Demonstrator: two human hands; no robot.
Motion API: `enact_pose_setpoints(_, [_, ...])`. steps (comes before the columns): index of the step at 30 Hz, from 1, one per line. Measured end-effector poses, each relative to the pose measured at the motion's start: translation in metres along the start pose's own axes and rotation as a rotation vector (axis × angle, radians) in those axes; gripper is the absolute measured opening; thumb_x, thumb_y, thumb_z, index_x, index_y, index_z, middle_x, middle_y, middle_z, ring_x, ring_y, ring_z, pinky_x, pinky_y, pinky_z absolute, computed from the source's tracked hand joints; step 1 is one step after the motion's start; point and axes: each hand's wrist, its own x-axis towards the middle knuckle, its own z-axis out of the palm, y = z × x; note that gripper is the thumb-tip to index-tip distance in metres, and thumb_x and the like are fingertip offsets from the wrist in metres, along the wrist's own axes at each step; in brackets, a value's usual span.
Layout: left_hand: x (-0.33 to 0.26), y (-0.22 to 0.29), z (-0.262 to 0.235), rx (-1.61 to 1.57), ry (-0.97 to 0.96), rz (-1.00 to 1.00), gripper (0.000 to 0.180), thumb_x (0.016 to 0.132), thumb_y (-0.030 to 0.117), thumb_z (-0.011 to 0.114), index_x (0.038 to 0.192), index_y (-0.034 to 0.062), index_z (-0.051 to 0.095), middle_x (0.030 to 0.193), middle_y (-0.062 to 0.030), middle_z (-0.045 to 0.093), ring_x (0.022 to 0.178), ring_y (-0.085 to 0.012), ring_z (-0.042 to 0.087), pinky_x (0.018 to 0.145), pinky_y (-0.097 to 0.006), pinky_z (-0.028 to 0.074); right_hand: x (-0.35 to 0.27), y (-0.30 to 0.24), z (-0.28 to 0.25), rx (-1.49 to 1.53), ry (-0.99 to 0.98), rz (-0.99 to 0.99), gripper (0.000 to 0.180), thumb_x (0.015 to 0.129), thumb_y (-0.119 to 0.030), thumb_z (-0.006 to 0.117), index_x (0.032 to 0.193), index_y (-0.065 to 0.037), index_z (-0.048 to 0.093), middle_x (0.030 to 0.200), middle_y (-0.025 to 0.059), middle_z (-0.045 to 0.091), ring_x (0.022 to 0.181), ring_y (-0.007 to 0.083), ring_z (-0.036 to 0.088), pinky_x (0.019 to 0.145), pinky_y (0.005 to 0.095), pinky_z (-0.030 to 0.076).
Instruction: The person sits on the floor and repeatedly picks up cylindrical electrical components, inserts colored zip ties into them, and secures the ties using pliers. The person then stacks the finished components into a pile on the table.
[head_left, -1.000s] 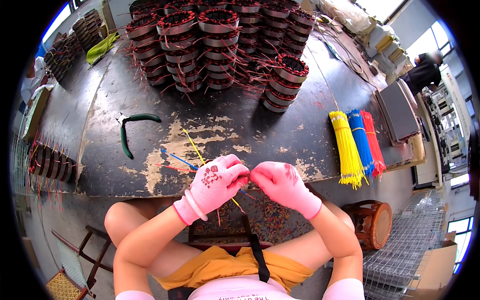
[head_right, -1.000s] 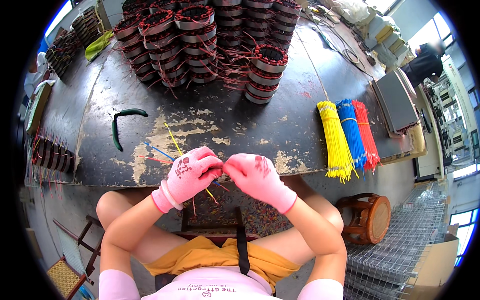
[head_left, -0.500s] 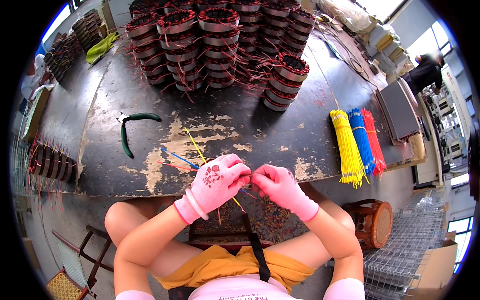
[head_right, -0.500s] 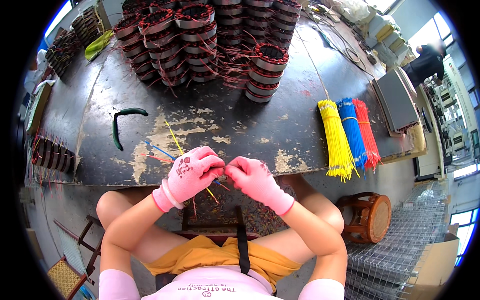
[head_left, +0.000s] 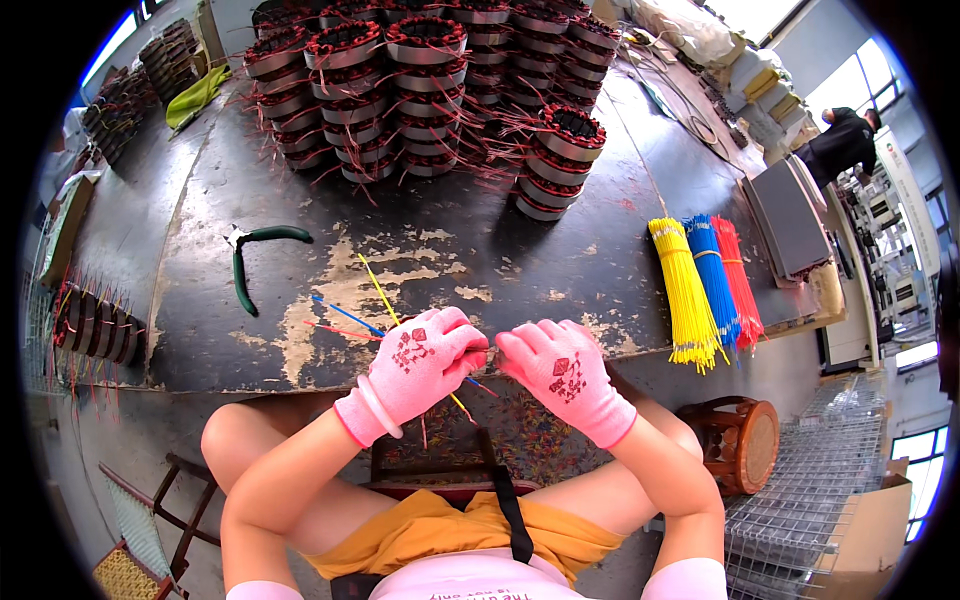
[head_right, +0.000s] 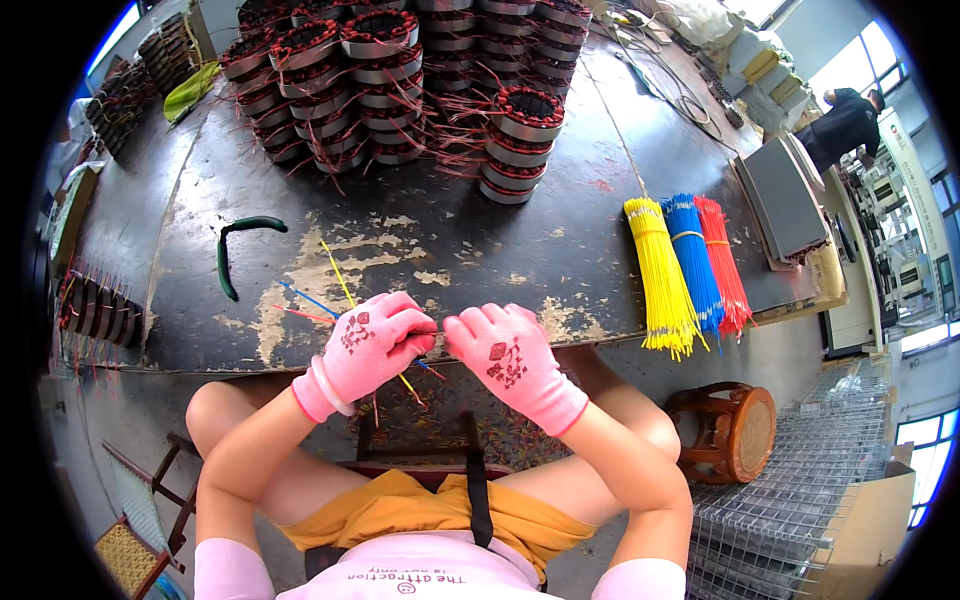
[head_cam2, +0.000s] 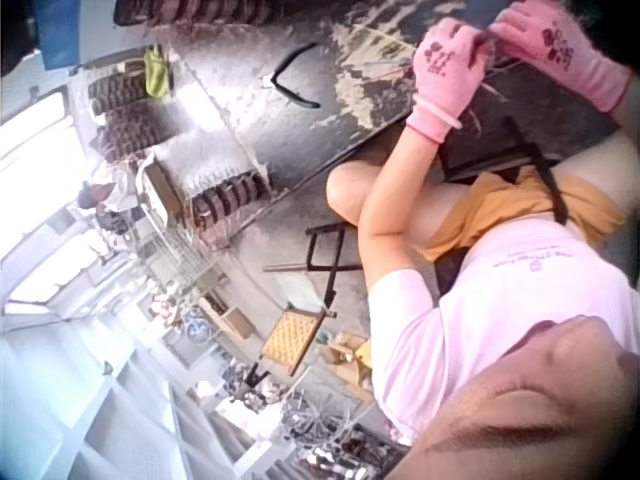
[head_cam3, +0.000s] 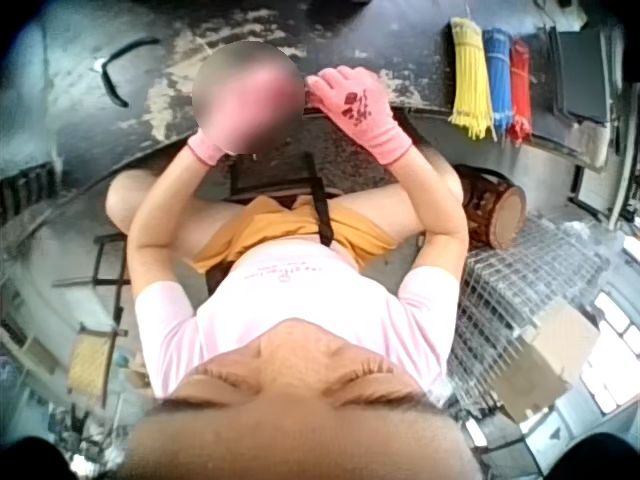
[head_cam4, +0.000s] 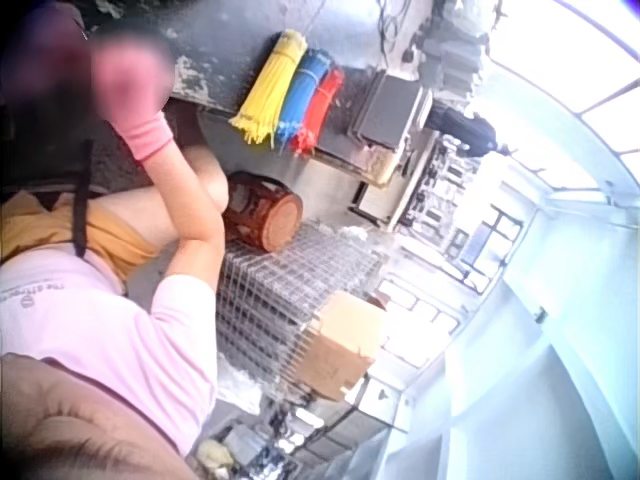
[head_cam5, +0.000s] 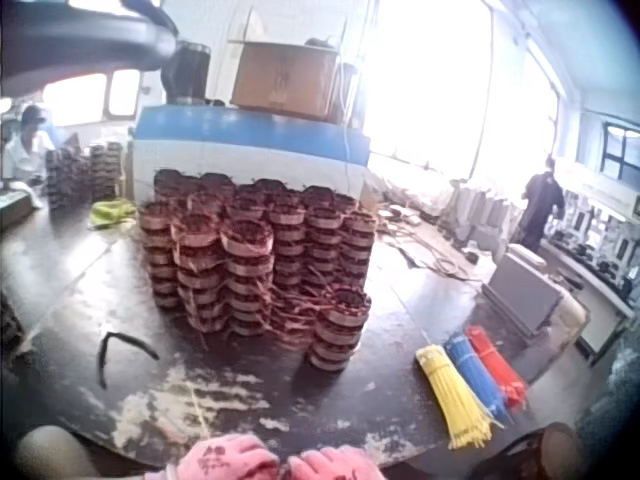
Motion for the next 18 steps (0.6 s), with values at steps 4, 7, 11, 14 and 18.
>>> enact_pose_setpoints(4, [-0.001,-0.001,-0.001,-0.005,-0.003,0.009,0.013,0.083,0.013,0.076,0.094,0.0101,0.070,0.092,-0.0057,0.064,0.086,-0.0286,0.064,0.073,-0.039,0.053,0.011,0.003,0.000,0.323,-0.129,0.091,0.015,0.089,-0.026,0.068,0.095,-0.013,0.065,0.084,-0.0004,0.064,0.071,0.0188,0.062,0.062,0.0329,0.048])
enact_pose_setpoints(7, [-0.001,-0.001,-0.002,-0.016,-0.017,0.018,0.013,0.082,0.013,0.076,0.094,0.0103,0.070,0.091,-0.0050,0.064,0.085,-0.0280,0.063,0.073,-0.038,0.053,0.015,-0.004,0.014,1.432,-0.389,0.929,0.022,0.097,-0.027,0.062,0.094,-0.007,0.070,0.082,0.0019,0.071,0.060,0.0104,0.057,0.054,0.0262,0.043])
enact_pose_setpoints(11, [-0.001,-0.001,-0.002,-0.033,-0.019,0.018,0.012,0.082,0.013,0.076,0.093,0.0105,0.070,0.090,-0.0045,0.065,0.085,-0.0275,0.063,0.072,-0.038,0.053,0.006,-0.004,0.014,1.630,-0.366,1.050,0.024,0.095,-0.030,0.068,0.087,-0.007,0.068,0.078,0.0014,0.068,0.062,0.0095,0.057,0.054,0.0262,0.043])
enact_pose_setpoints(14, [-0.001,0.000,-0.003,-0.031,-0.007,-0.006,0.011,0.083,0.014,0.075,0.092,0.0104,0.071,0.090,-0.0049,0.064,0.085,-0.0274,0.063,0.072,-0.039,0.053,0.002,-0.011,-0.001,0.646,-0.095,0.580,0.021,0.088,-0.031,0.076,0.088,-0.011,0.067,0.078,0.0026,0.065,0.063,0.0169,0.060,0.056,0.0308,0.045])
enact_pose_setpoints(18, [-0.001,0.002,-0.001,-0.018,-0.016,-0.031,0.011,0.084,0.015,0.075,0.092,0.0101,0.071,0.089,-0.0056,0.064,0.086,-0.0279,0.064,0.073,-0.039,0.053,0.006,-0.011,0.002,0.042,0.205,0.031,0.024,0.077,-0.029,0.078,0.090,-0.015,0.064,0.092,-0.0018,0.064,0.085,0.0178,0.064,0.077,0.0350,0.049])
